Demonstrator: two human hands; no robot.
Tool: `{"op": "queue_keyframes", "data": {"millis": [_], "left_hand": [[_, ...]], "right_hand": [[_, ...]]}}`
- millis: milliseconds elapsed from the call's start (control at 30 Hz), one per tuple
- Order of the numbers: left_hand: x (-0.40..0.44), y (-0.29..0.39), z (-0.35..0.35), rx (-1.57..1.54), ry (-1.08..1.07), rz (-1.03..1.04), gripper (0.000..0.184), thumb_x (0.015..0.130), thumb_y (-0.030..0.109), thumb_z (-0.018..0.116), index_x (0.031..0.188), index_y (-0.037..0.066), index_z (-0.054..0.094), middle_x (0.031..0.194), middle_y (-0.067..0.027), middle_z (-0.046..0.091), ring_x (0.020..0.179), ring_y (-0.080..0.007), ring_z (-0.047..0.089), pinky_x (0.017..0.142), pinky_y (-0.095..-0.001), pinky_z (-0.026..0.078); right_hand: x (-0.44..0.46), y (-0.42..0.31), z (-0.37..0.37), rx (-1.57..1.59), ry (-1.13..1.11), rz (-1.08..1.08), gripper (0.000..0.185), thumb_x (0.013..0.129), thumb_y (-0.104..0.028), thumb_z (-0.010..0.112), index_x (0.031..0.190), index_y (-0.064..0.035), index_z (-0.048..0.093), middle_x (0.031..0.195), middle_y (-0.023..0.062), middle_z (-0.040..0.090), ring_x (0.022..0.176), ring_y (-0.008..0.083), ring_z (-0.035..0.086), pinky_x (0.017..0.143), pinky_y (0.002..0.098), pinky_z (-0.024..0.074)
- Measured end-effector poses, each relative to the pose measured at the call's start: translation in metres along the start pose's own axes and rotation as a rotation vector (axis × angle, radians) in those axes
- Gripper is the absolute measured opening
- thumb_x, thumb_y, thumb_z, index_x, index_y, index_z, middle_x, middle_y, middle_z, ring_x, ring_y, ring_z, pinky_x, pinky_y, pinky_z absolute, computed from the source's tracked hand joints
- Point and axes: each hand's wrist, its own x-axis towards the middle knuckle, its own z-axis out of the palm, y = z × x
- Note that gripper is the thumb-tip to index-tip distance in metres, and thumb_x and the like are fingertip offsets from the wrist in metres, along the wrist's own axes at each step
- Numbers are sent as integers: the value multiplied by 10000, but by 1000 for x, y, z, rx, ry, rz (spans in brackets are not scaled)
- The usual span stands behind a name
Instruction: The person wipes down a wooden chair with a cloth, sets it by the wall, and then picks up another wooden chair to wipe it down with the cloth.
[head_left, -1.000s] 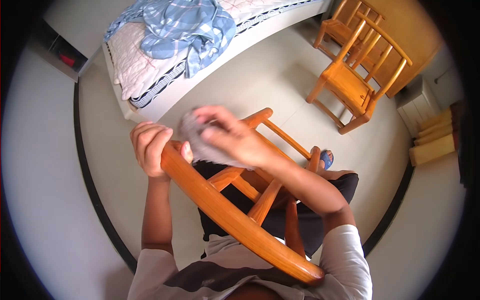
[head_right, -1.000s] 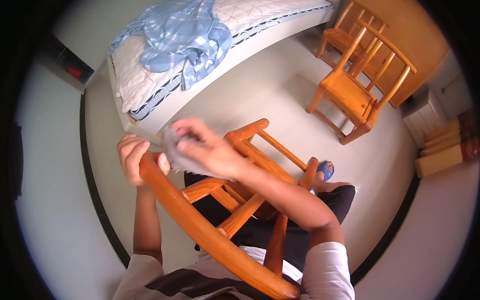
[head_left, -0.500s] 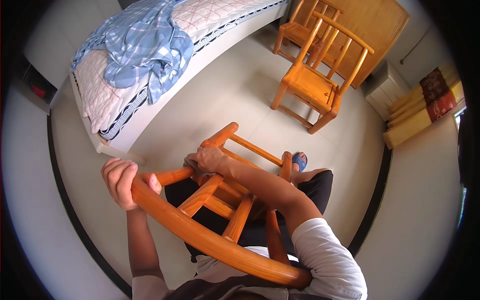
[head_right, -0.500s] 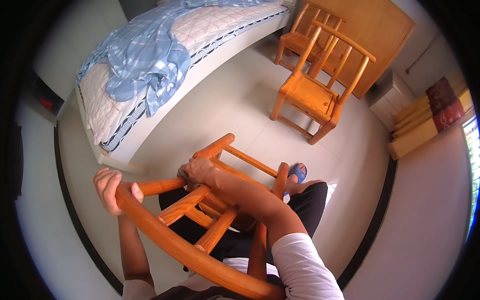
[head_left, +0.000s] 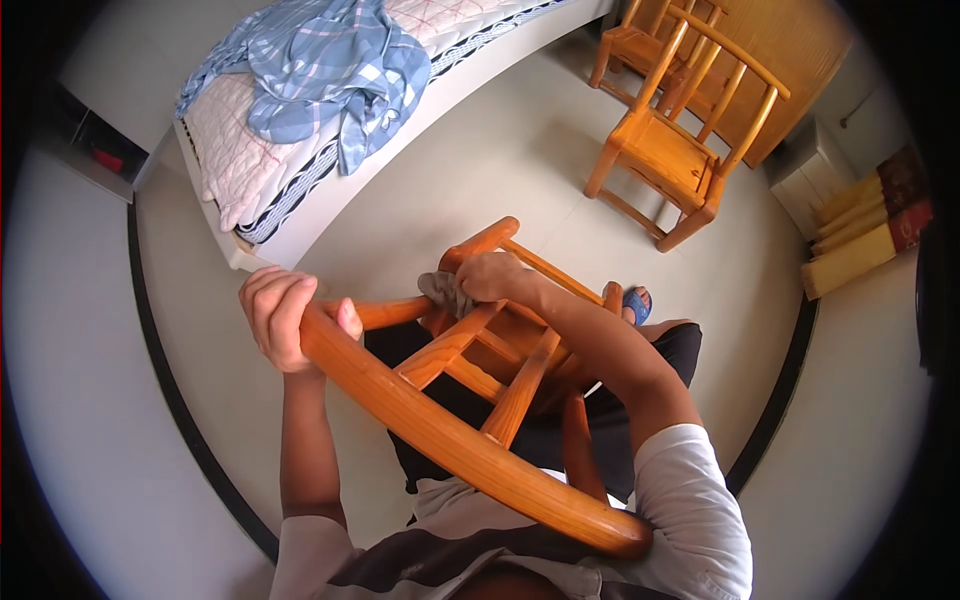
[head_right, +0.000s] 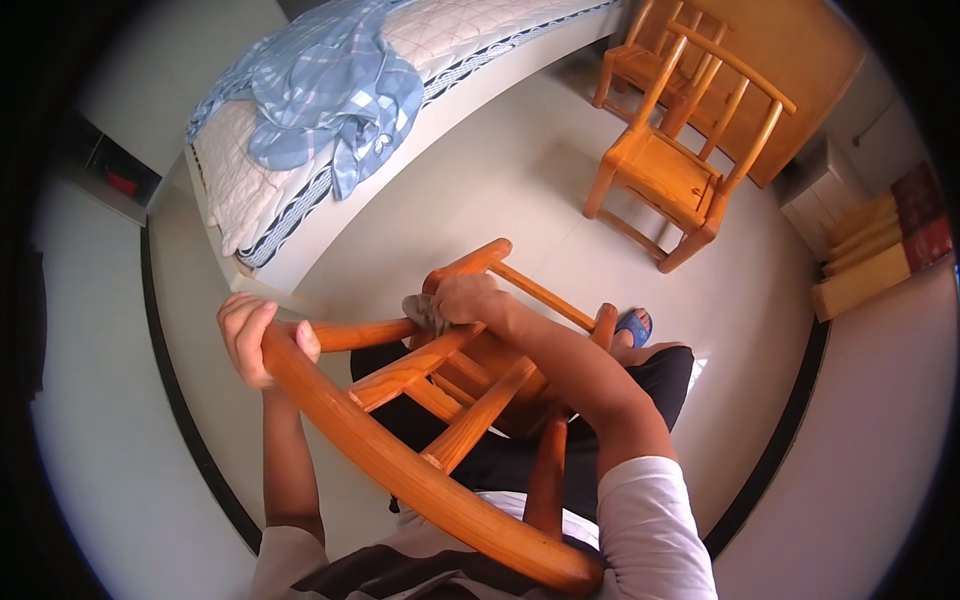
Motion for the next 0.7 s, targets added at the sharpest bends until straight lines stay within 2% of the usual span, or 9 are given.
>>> {"op": "queue_keyframes", "data": {"millis": [67,167,267,433,500,567,600,667,700], "left_hand": [[-2,-2,2,-4,6,-11,291,791,198,660,982,4,557,868,-122,566,792,-283,560,735,-439,493],[4,-2,6,-5,-9,-12,286,785,191,664,977,5,563,873,-117,568,801,-284,562,742,-438,492],[8,-2,9,23,-1,-5,292,787,252,681,941,32,567,817,-78,548,733,-251,556,722,-411,481],[10,-1,10,18,4,-4,293,778,244,687,938,28,570,809,-82,547,735,-260,554,710,-413,476],[9,-1,10,16,10,-5,289,775,243,687,930,27,573,807,-85,546,733,-264,552,701,-413,472],[9,-1,11,18,13,-13,285,772,241,687,923,27,576,804,-88,544,732,-268,550,692,-412,468],[11,0,11,-3,-28,-31,283,753,190,692,945,16,578,830,-103,553,761,-280,554,713,-418,467],[18,1,12,-25,-68,-56,292,733,138,697,966,6,581,855,-118,561,789,-292,558,733,-423,466],[24,1,17,-44,-122,-81,306,694,118,714,956,12,595,855,-112,562,782,-293,553,721,-408,454]], "right_hand": [[-12,19,5,235,238,64,316,807,-185,473,1012,-171,712,985,83,688,949,277,650,832,382,509],[-36,29,4,343,325,112,339,791,-174,467,1029,-159,709,989,115,683,958,291,640,855,368,500],[-47,43,7,279,404,124,329,791,-179,479,1027,-157,707,967,109,691,935,284,649,845,367,506],[-89,88,-2,73,319,353,305,787,-170,487,986,-155,718,916,84,704,880,261,669,804,369,519],[-111,122,16,43,225,410,294,766,-149,488,934,-149,729,902,89,704,876,268,667,779,379,515],[-140,148,36,146,134,385,294,735,-123,490,925,-122,714,874,121,690,841,282,664,772,371,506],[-155,161,48,140,131,388,294,735,-123,490,925,-122,714,874,121,690,841,282,664,772,371,506],[-179,180,65,267,253,25,316,738,-69,472,973,-63,683,880,129,686,825,250,659,792,342,511],[-186,175,62,261,248,26,316,738,-69,472,973,-63,683,880,129,686,825,250,659,792,342,511]]}}
